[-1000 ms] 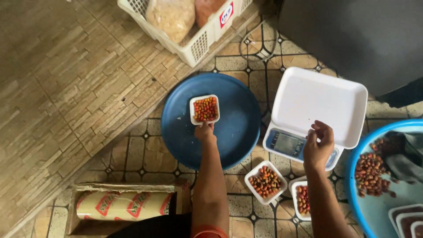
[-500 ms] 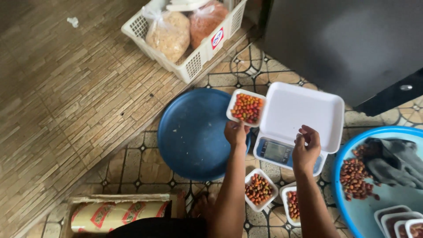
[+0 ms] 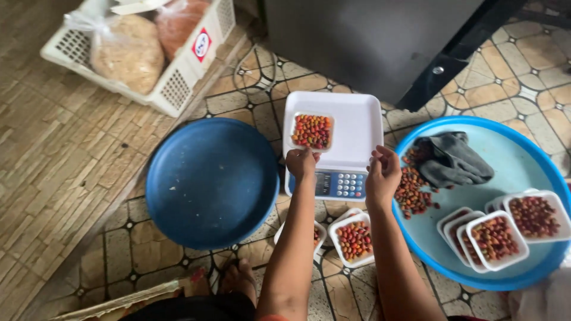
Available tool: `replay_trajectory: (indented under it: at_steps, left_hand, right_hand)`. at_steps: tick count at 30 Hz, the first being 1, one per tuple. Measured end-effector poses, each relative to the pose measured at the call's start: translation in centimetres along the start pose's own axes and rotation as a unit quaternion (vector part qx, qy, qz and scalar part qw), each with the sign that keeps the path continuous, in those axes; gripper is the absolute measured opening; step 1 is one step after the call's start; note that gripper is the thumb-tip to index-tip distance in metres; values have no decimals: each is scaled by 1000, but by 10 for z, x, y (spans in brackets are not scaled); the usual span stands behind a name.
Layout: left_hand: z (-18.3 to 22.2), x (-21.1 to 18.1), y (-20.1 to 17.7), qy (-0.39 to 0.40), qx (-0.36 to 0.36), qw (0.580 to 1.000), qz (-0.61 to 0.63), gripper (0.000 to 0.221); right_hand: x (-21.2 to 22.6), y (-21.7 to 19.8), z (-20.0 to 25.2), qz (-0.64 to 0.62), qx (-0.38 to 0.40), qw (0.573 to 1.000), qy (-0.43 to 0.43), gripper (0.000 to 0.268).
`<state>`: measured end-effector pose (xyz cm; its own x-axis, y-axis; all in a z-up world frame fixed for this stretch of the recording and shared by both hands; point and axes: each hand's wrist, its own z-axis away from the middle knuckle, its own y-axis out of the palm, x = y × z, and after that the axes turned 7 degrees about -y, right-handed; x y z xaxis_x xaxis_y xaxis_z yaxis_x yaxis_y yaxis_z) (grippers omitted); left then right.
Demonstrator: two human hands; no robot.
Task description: Two people are weighing small trays of red fruits on a digital scale and organizing them on larger blue trays on the floor.
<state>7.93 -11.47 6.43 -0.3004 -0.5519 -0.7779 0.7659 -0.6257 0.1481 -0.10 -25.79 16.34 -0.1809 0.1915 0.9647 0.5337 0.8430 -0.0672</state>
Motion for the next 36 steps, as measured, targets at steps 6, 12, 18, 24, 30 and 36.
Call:
replay_trajectory:
  at_steps: [6, 12, 18, 24, 30, 36]
  left_hand:
    - [21, 3, 11, 7, 6, 999, -32, 22]
    - [13, 16, 9, 28, 2, 998, -56, 20]
    - [2, -14, -23, -109, 74, 985, -113, 26]
    - [-37, -73, -108, 87, -108, 983, -123, 26]
    - [-39, -103, -140, 55, -186, 981, -10, 22]
    - [-26, -97, -138, 56, -146, 987, 25, 19]
  right_hand:
    - [3, -6, 0, 3, -19, 1000, 11, 31]
    - [2, -1, 3, 13, -13, 1000, 16, 29]
    - [0, 1, 4, 21, -6, 1000, 4, 30]
    - [13, 3, 4, 30, 7, 1000, 0, 31]
    - [14, 5, 2, 29, 1, 1000, 9, 30]
    - [-7, 12, -1, 33, -1, 999, 37, 27]
